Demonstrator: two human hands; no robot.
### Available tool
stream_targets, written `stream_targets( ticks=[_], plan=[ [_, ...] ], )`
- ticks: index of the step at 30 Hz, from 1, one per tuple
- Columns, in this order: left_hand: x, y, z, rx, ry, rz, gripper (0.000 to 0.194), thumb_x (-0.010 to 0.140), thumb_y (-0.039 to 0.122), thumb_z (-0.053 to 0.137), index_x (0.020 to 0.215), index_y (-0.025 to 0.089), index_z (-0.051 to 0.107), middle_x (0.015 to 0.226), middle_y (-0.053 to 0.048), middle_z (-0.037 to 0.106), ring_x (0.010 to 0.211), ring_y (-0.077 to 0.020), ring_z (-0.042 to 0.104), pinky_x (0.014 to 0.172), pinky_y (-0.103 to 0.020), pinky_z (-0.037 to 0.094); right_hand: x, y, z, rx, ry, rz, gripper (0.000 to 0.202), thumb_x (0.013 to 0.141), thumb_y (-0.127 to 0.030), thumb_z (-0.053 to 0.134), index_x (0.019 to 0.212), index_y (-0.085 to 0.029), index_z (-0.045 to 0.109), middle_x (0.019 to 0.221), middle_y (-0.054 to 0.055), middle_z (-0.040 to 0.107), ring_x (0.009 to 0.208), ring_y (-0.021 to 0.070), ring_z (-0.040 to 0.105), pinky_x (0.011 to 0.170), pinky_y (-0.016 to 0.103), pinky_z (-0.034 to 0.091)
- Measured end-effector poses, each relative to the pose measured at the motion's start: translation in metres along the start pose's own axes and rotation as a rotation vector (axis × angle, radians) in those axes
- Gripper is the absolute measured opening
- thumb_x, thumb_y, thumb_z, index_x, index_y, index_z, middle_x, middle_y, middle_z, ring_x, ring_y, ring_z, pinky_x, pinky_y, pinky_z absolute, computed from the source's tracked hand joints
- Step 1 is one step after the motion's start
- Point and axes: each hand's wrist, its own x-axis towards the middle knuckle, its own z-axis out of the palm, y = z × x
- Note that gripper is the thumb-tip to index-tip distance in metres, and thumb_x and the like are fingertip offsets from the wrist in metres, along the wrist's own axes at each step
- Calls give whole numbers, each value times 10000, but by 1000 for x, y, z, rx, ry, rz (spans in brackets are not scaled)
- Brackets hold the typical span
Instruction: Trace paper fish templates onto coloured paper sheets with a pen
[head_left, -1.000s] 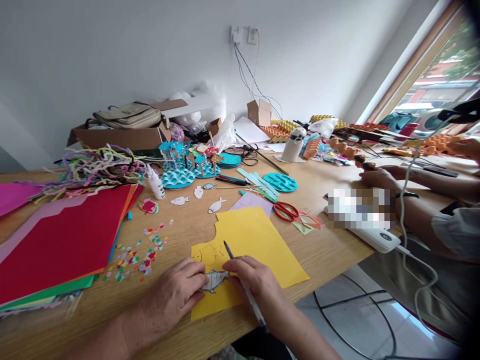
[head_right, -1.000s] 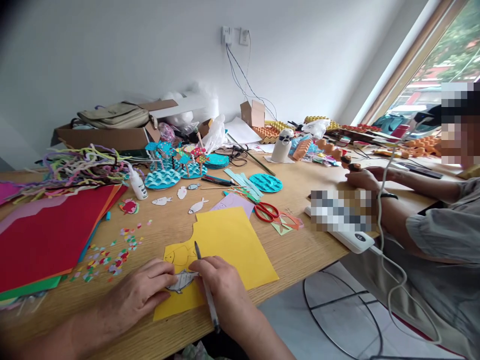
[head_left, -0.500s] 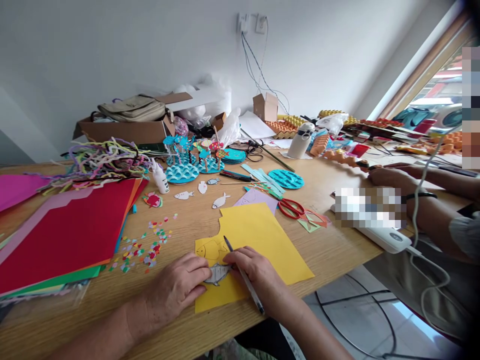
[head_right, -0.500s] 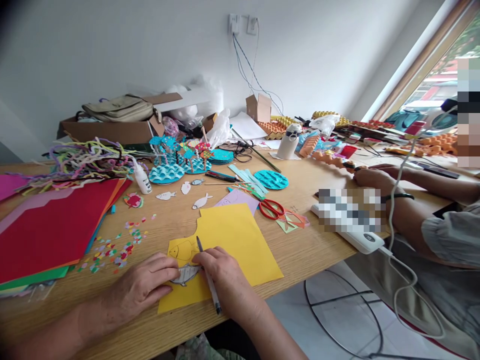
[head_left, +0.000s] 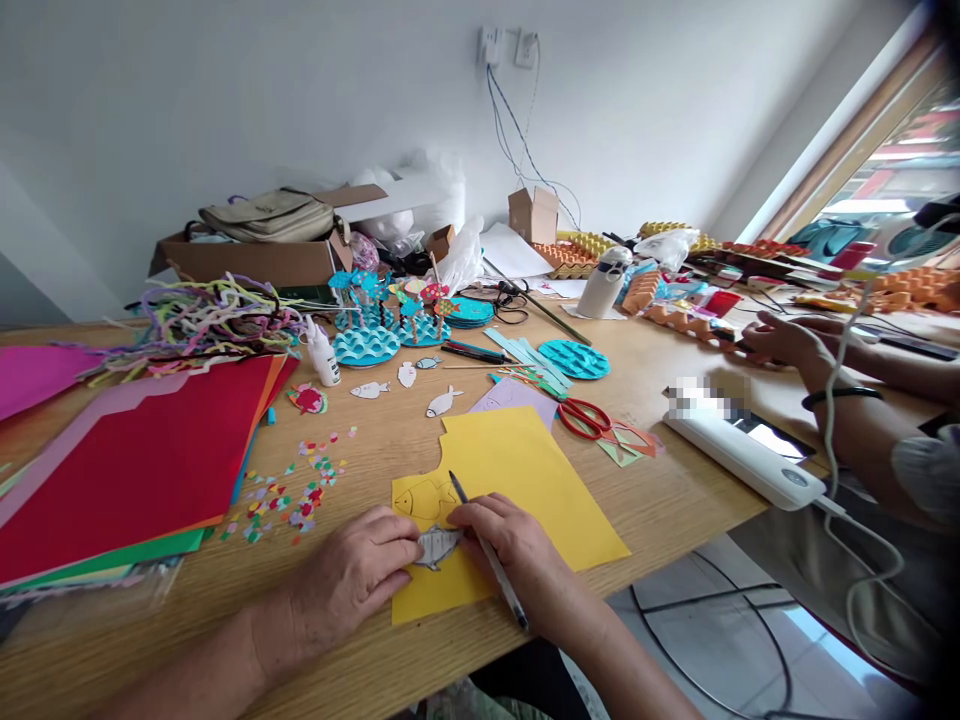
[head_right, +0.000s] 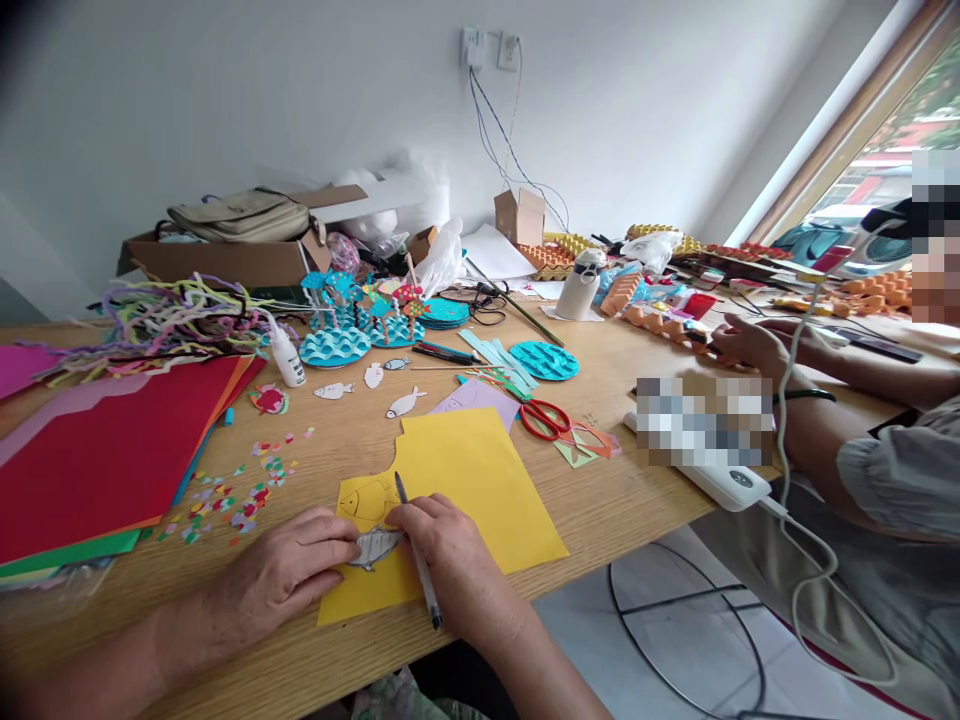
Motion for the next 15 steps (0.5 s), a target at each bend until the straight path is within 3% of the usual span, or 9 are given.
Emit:
stream_targets(
  ticks=[7, 10, 15],
  plan=[
    [-1, 0, 1, 29, 38, 37, 284, 887, 38, 422, 1047, 200, 592, 1038, -39, 617, 956, -182, 551, 828, -303, 489, 1, -8, -8, 121, 229, -24, 130, 883, -153, 480, 909, -160, 607, 791, 56, 653, 690, 142, 607, 631, 227, 461],
    [-3, 1, 3, 57, 73, 35, 291, 929, 76, 384, 1101, 206, 580, 1074, -40, 607, 979, -187, 543, 863, -318, 480, 4, -11, -6, 115, 165, -15, 151, 879, -135, 462, 891, -165, 610, 748, 38, 645, 641, 128, 594, 591, 212, 442],
    [-3, 5, -1, 61, 29, 28, 274, 937, 107, 389, 1100, 195, 590, 1037, -44, 613, 931, -198, 541, 835, -310, 477, 4, -10, 3, 29, 5, 21, 219, 907, -132, 415, 947, -189, 623, 800, 38, 640, 699, 145, 595, 619, 226, 429]
  ],
)
